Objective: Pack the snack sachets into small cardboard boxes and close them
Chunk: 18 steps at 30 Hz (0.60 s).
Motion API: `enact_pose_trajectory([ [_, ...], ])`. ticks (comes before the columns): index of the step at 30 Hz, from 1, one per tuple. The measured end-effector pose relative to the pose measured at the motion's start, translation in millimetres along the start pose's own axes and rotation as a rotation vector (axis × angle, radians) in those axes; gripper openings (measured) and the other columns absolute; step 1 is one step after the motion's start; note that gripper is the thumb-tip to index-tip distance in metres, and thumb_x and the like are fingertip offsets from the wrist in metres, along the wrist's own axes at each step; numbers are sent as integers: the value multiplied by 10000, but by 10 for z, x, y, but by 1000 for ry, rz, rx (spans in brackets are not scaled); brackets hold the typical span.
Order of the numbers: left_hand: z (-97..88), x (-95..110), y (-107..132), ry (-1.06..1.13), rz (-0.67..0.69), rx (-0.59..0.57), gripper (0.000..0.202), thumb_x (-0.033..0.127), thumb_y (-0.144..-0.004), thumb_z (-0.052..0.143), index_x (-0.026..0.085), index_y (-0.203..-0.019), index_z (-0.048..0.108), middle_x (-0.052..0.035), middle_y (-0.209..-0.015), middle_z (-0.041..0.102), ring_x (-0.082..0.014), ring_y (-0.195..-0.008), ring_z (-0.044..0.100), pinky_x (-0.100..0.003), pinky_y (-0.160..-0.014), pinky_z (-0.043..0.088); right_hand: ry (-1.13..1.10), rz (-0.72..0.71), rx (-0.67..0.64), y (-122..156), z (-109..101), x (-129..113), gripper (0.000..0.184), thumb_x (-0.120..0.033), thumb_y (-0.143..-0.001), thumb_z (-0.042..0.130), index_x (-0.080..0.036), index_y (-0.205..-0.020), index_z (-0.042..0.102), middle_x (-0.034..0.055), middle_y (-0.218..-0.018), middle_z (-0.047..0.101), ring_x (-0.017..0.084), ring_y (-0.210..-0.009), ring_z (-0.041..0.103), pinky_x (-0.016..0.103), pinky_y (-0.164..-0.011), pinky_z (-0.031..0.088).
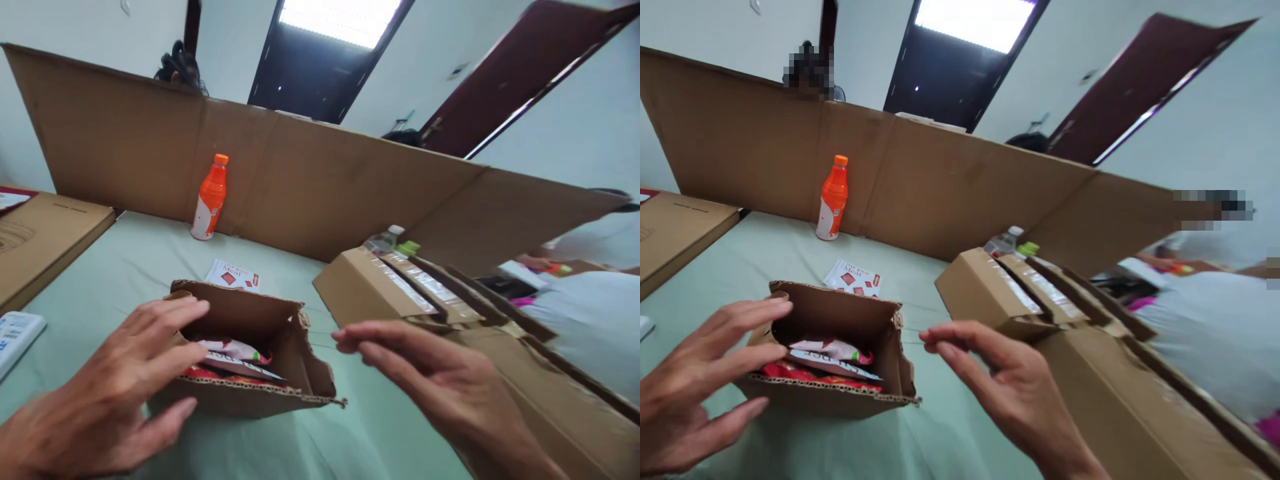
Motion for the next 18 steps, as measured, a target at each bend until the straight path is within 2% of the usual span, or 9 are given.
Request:
enact_pose_trajectory([
  [3, -9, -142, 193, -17, -126, 57, 473, 218, -908, 587, 269, -1373, 514, -71, -1576, 434, -279, -1401, 499, -397, -1107, 519, -26, 19, -34, 318, 59, 228, 202, -396, -944, 642, -294, -1039, 788, 28, -964, 812, 206, -845, 778, 250, -725, 631],
  [5, 57, -193, 283, -13, -182, 68, 556, 242, -902, 598, 279, -1440, 459, -75, -1565, 450, -286, -1388, 520, -405, -1121, 513, -98, -67, -39, 417, 147, 215, 308, -457, -988, 561, -324, -1198, 743, 39, -1136, 787, 230, -987, 762, 290, -797, 633],
  [8, 193, -195, 343, 11, -231, 96, 563, 270, -937, 582, 271, -1476, 420, -81, -1515, 512, -256, -1371, 541, -367, -1131, 501, -166, -222, -126, 447, 380, 74, 513, -576, -1002, 474, -309, -1424, 593, 86, -1359, 685, 289, -1240, 653, 425, -983, 583],
  [10, 272, -183, 350, 27, -267, 122, 526, 302, -966, 563, 273, -1474, 428, -68, -1463, 566, -225, -1344, 564, -324, -1125, 500, -122, -275, -171, 432, 550, -1, 521, -534, -978, 559, -293, -1439, 565, 97, -1340, 690, 283, -1245, 644, 444, -1004, 570],
  [13, 322, -184, 339, 46, -330, 190, 475, 312, -999, 532, 286, -1465, 445, -37, -1399, 618, -187, -1307, 588, -278, -1130, 481, -58, -292, -155, 419, 699, -29, 444, -369, -950, 648, -283, -1380, 579, 75, -1225, 735, 240, -1139, 687, 401, -939, 596],
  [16, 333, -194, 300, 36, -367, 213, 444, 302, -1013, 515, 292, -1452, 450, -23, -1348, 642, -158, -1261, 614, -241, -1113, 482, -65, -297, -136, 420, 697, -5, 427, -370, -975, 610, -282, -1387, 547, 66, -1235, 733, 227, -1130, 692, 377, -921, 599],
  [18, 342, -201, 263, -5, -382, 210, 421, 296, -1012, 515, 297, -1429, 460, -34, -1384, 613, -174, -1291, 594, -283, -1118, 490, -71, -301, -73, 378, 612, 8, 421, -386, -988, 590, -286, -1395, 540, 75, -1323, 693, 231, -1201, 663, 375, -962, 580],
])
Point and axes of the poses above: each hand's wrist, its own y-axis away from the middle knuckle, its own z-axis out of the palm, x = y × z, the point moved 5 cm from there along -y, towards the middle knuckle
